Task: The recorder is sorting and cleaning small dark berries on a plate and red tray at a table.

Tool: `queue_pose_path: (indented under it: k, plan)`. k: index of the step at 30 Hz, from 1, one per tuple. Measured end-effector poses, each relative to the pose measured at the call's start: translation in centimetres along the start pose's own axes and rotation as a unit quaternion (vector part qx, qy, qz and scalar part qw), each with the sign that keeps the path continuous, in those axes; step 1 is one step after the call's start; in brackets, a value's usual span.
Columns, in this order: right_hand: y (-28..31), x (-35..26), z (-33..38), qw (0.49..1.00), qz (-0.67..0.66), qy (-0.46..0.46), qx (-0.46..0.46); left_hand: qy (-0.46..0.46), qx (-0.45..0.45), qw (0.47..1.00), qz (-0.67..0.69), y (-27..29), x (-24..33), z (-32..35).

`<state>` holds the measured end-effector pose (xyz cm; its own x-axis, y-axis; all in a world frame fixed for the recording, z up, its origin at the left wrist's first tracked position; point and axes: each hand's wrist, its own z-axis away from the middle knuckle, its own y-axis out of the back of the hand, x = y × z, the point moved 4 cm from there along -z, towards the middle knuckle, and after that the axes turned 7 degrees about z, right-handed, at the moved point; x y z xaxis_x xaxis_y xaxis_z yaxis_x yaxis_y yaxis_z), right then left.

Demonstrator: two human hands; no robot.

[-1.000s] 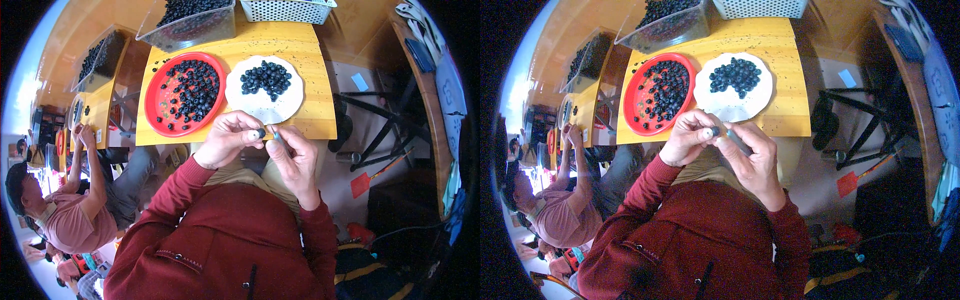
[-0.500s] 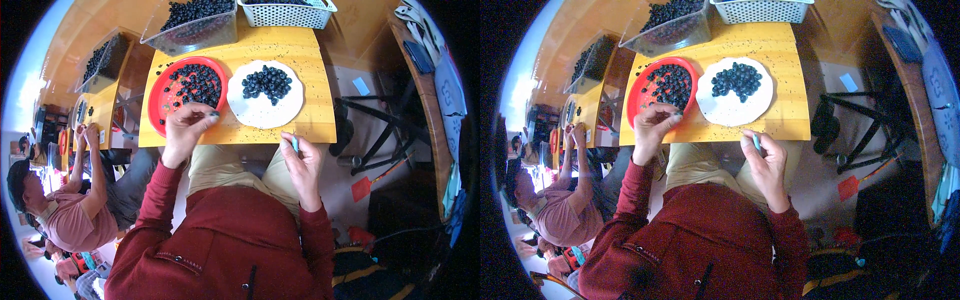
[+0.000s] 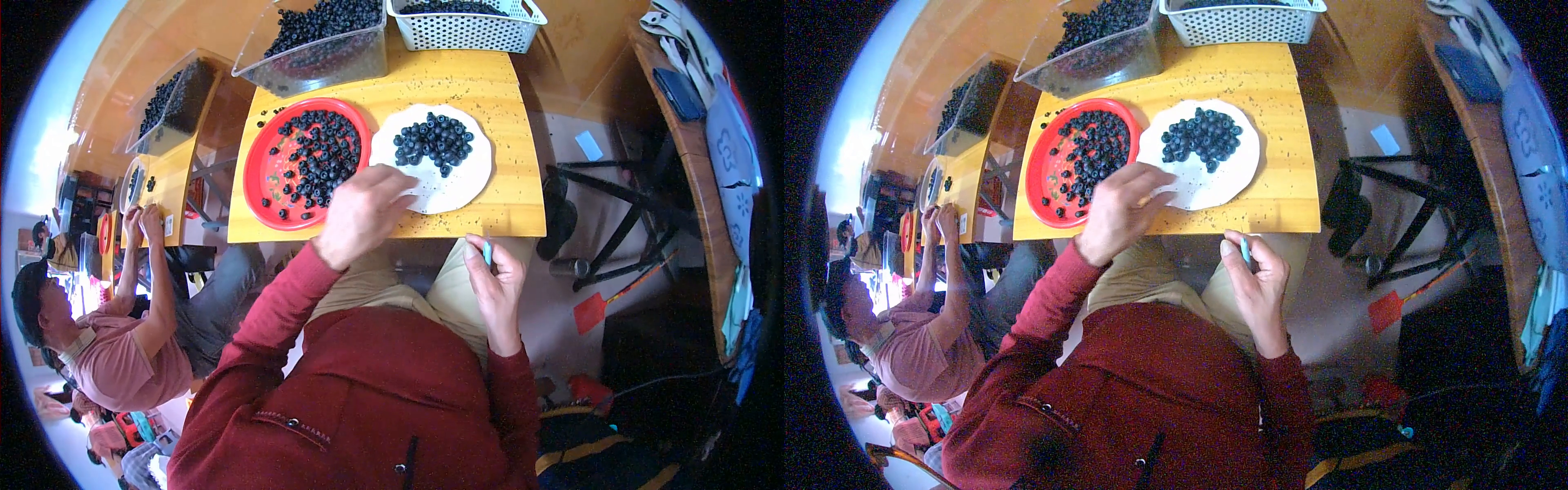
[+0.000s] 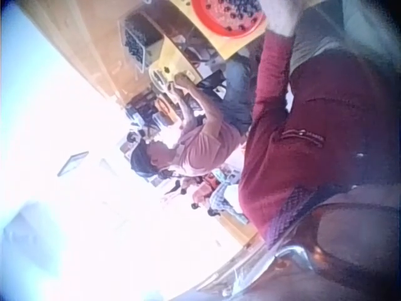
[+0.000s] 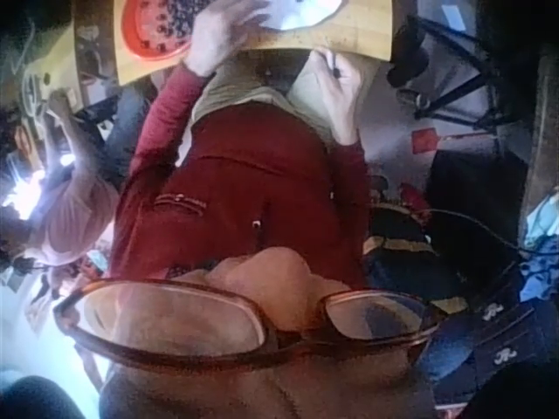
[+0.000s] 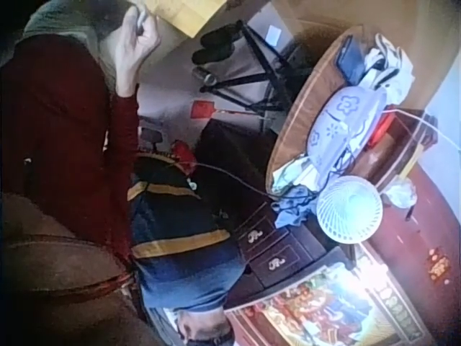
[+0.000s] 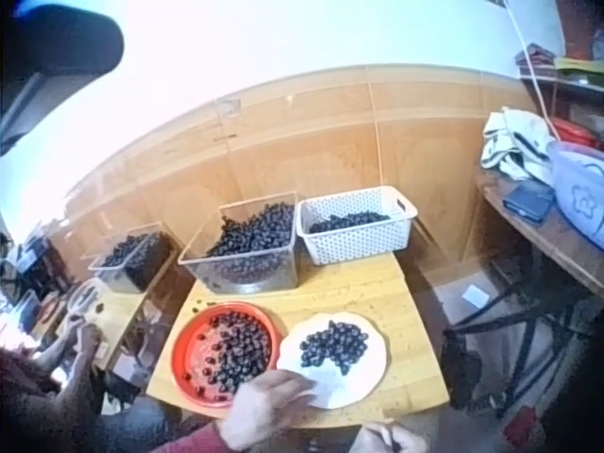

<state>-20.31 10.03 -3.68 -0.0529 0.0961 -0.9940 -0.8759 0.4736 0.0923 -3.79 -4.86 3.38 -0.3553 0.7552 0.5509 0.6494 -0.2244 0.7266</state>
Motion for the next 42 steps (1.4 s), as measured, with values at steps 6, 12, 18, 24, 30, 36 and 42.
queue_pose_path:
  k: [6,12,18,24,30,36,42]
  plan:
    - [1.0,0.5,0.9,0.999,-0.030,-0.026,0.010,-0.024,-0.078,0.992,-0.094,-3.8,1.3,-3.3]
    - [1.5,1.6,1.3,0.999,-0.038,0.010,0.024,-0.010,-0.115,0.978,-0.171,-5.5,0.2,-4.1]
    - [1.7,1.5,1.1,0.999,-0.043,0.013,0.017,0.002,-0.125,0.982,-0.138,-5.6,0.0,-4.7]
    - [1.5,1.3,1.4,0.998,-0.053,-0.016,0.012,0.042,-0.150,0.985,-0.077,-5.4,-0.9,-4.5]
    - [1.7,1.3,1.7,0.998,-0.053,-0.025,0.009,0.032,-0.145,0.988,-0.041,-5.2,-1.1,-4.7]
    - [1.7,1.2,2.3,0.997,-0.071,-0.028,0.026,0.056,-0.167,0.984,-0.020,-4.8,-1.3,-4.9]
    - [2.1,0.5,3.3,0.998,-0.046,0.006,0.041,0.019,-0.150,0.988,-0.035,-5.2,-1.0,-4.8]
